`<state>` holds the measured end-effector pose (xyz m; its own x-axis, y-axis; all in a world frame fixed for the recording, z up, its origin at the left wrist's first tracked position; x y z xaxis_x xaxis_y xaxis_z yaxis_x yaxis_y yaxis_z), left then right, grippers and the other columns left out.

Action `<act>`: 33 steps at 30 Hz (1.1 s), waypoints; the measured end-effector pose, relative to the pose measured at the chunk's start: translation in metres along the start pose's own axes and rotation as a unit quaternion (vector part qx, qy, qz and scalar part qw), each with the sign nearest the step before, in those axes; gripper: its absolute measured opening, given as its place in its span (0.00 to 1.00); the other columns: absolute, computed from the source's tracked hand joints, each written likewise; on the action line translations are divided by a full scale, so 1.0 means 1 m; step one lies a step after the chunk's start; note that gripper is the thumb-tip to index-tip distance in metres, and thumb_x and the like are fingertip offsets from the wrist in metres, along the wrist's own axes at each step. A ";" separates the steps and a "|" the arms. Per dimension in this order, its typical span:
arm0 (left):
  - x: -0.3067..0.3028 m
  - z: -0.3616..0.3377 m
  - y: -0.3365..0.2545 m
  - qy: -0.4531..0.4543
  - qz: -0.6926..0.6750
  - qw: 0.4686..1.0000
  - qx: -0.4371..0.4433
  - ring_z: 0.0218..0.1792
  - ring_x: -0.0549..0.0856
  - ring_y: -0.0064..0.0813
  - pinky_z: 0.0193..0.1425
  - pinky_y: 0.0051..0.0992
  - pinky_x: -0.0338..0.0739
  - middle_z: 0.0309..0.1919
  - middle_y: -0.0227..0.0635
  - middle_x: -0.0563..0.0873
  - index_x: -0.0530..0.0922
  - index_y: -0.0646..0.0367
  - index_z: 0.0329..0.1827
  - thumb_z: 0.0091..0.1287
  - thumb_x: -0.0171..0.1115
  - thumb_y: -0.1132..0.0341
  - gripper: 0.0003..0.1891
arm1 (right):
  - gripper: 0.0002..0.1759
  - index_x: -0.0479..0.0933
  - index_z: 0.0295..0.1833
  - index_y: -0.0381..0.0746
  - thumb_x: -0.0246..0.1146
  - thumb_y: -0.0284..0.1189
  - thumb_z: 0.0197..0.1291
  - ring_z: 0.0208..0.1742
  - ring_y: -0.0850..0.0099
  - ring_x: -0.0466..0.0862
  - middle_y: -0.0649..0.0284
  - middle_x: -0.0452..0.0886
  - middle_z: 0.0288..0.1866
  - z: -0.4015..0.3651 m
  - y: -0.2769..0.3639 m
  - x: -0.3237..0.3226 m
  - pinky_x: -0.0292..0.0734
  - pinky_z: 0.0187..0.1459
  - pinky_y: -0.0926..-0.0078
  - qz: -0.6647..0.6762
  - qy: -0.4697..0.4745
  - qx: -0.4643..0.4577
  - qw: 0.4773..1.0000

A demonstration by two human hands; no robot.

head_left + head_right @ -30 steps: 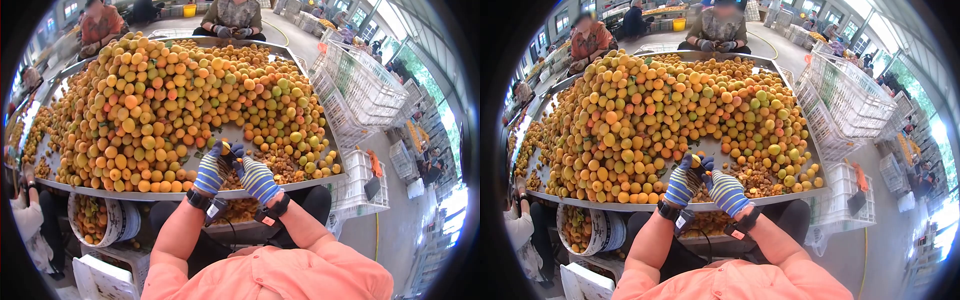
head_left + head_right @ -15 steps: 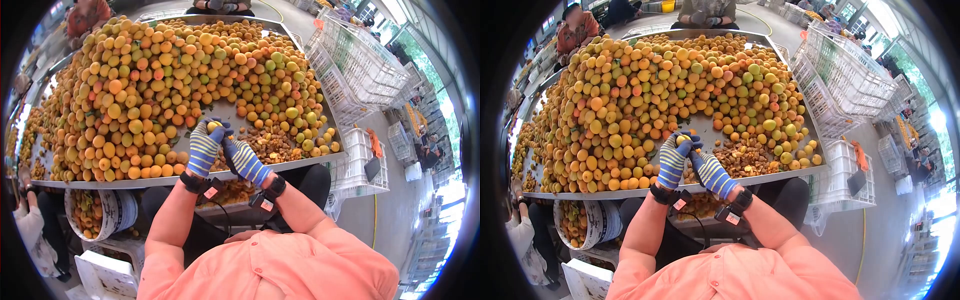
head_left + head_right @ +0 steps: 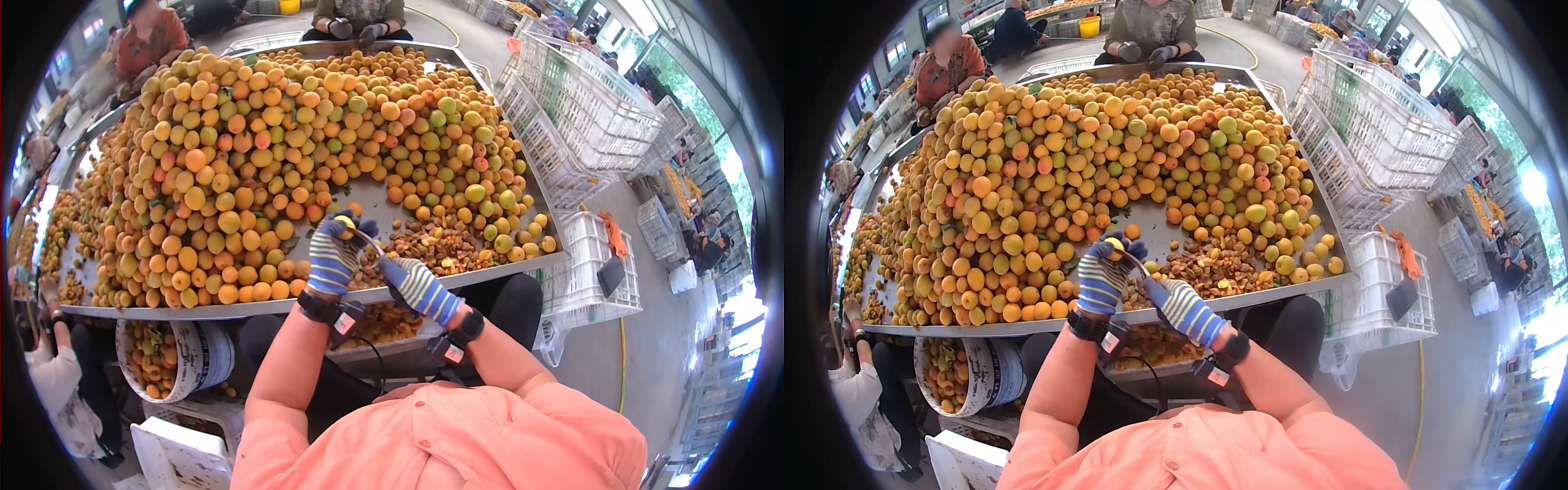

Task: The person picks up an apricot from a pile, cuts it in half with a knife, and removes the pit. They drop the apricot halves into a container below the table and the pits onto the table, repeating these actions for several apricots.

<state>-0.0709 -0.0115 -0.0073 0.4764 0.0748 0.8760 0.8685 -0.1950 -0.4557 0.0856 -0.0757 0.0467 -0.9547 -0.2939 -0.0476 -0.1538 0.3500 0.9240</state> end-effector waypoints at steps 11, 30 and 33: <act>0.015 -0.008 0.026 0.101 0.132 0.982 -0.094 0.54 0.80 0.39 0.56 0.32 0.80 0.58 0.49 0.73 0.53 0.64 0.71 0.66 0.49 0.67 0.31 | 0.20 0.76 0.43 0.35 0.68 0.40 0.55 0.28 0.63 0.82 0.56 0.82 0.28 0.031 0.009 -0.023 0.76 0.32 0.70 -0.209 -0.102 -0.272 0.934; 0.010 0.000 0.017 0.040 -0.024 0.999 -0.014 0.46 0.82 0.33 0.51 0.28 0.79 0.45 0.41 0.80 0.69 0.59 0.59 0.66 0.56 0.71 0.18 | 0.15 0.75 0.38 0.34 0.64 0.36 0.62 0.23 0.84 0.72 0.69 0.76 0.23 0.045 -0.001 -0.029 0.67 0.22 0.83 0.007 -0.133 -0.136 0.982; 0.014 -0.003 0.021 0.041 -0.031 0.999 -0.016 0.49 0.81 0.35 0.58 0.32 0.76 0.47 0.41 0.80 0.71 0.59 0.59 0.67 0.56 0.70 0.17 | 0.16 0.74 0.38 0.32 0.66 0.36 0.59 0.24 0.74 0.74 0.62 0.78 0.25 0.054 -0.022 -0.018 0.72 0.27 0.74 -0.190 -0.172 -0.213 0.943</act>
<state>-0.0468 -0.0178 -0.0044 0.4073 0.0075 0.9133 0.8907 -0.2243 -0.3953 0.0928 -0.0298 0.0069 -0.8885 0.0055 -0.4588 -0.4554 -0.1328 0.8803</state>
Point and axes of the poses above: each hand's wrist, its own z-axis towards the middle knuckle, its own x-axis out of the palm, y = z × x, the point moved 1 cm from there along z, towards the middle knuckle
